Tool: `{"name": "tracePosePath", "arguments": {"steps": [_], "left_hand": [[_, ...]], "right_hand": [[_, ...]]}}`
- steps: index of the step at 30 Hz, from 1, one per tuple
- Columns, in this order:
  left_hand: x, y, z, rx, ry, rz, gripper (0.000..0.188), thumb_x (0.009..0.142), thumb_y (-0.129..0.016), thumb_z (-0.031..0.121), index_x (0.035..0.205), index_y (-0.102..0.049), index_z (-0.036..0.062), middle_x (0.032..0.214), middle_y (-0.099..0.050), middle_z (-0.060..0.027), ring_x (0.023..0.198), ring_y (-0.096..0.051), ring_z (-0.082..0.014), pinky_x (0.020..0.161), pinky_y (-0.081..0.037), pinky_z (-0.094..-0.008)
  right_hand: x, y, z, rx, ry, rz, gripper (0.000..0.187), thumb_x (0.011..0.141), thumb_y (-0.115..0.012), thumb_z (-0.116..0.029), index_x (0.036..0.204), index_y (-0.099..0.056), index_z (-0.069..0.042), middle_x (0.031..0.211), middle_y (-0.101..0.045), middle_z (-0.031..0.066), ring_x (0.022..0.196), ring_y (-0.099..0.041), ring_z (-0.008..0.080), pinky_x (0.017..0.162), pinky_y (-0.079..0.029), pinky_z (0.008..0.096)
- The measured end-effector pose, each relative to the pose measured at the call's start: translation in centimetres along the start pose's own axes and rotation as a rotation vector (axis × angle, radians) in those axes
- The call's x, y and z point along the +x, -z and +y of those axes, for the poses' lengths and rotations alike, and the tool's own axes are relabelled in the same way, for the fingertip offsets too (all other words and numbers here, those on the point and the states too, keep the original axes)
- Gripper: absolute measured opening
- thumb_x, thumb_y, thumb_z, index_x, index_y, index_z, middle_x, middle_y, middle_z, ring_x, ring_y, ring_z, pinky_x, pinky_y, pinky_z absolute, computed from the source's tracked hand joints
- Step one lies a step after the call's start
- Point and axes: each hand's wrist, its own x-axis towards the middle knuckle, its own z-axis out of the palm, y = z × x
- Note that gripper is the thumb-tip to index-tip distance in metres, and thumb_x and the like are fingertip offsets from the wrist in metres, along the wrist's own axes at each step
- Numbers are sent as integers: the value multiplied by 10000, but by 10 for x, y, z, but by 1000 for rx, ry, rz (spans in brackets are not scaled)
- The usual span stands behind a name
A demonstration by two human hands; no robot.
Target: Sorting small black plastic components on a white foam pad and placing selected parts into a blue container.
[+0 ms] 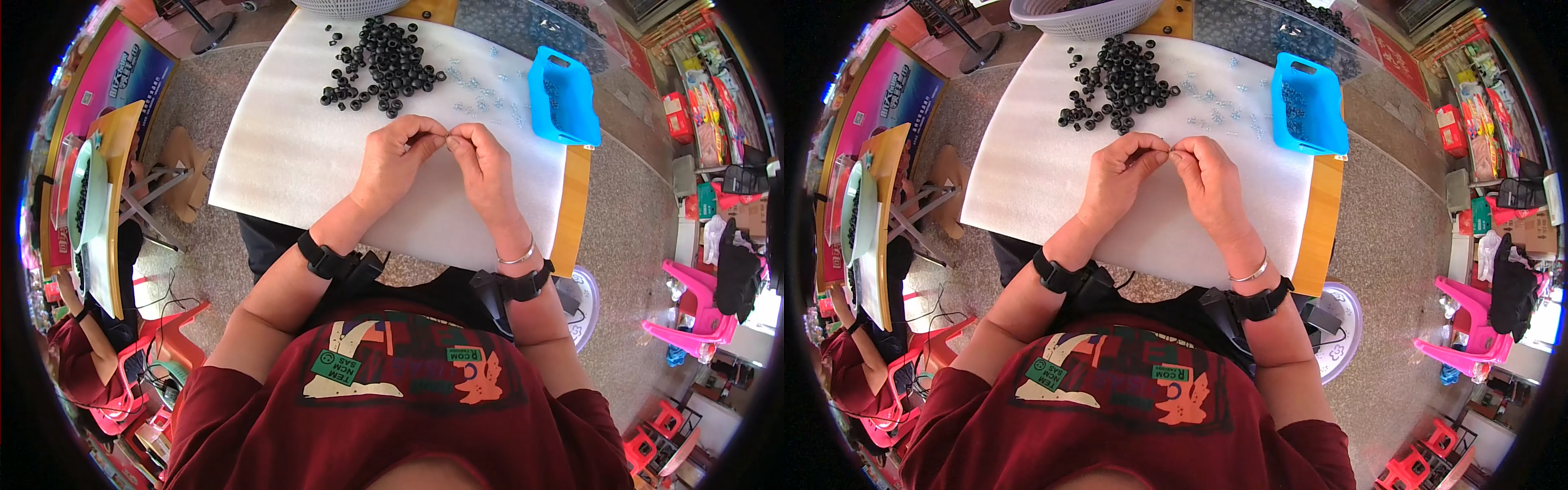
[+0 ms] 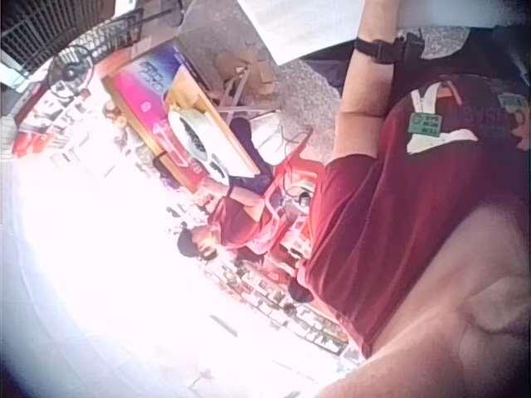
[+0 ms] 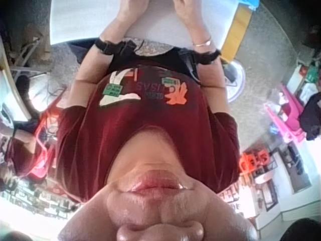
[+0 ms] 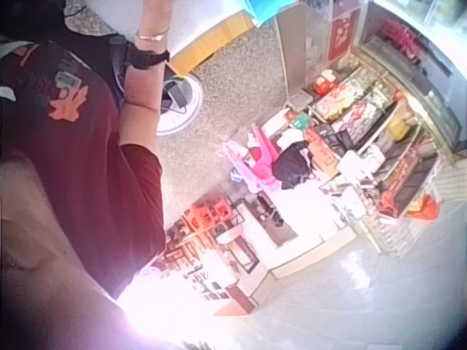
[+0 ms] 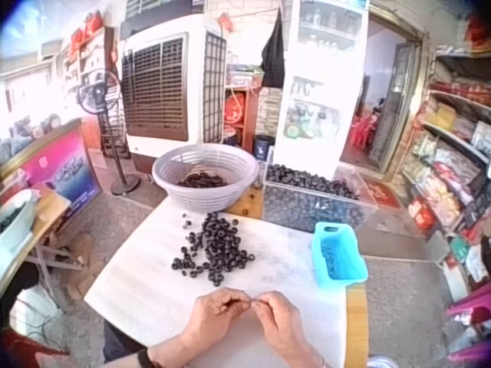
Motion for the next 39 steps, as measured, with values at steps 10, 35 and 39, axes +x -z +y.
{"name": "tracePosePath", "arguments": {"steps": [10,35,39], "left_hand": [[2,-1,1,96,-65,126,84,832,-681,24,915,-671,36,788,-648,-30,727,-584,-120,656,-482,-248],[-1,-7,-8,536,-487,29,220,693,-628,-39,870,-667,86,904,-643,-57,856,-546,-276,801,-446,-381],[0,-4,-8,522,-485,15,209,711,-631,-33,891,-660,71,939,-637,-79,842,-563,-283,827,-456,-382]], "right_hand": [[1,2,6,-46,55,134,99,849,-604,24,943,-601,-9,853,-627,108,733,-608,209,647,-498,308],[20,9,28,-752,169,249,192,782,-672,-73,969,-676,-114,926,-599,45,902,-541,260,791,-372,405],[35,6,24,-869,191,161,172,778,-681,-86,947,-685,-118,900,-597,46,889,-538,259,793,-372,406]]}}
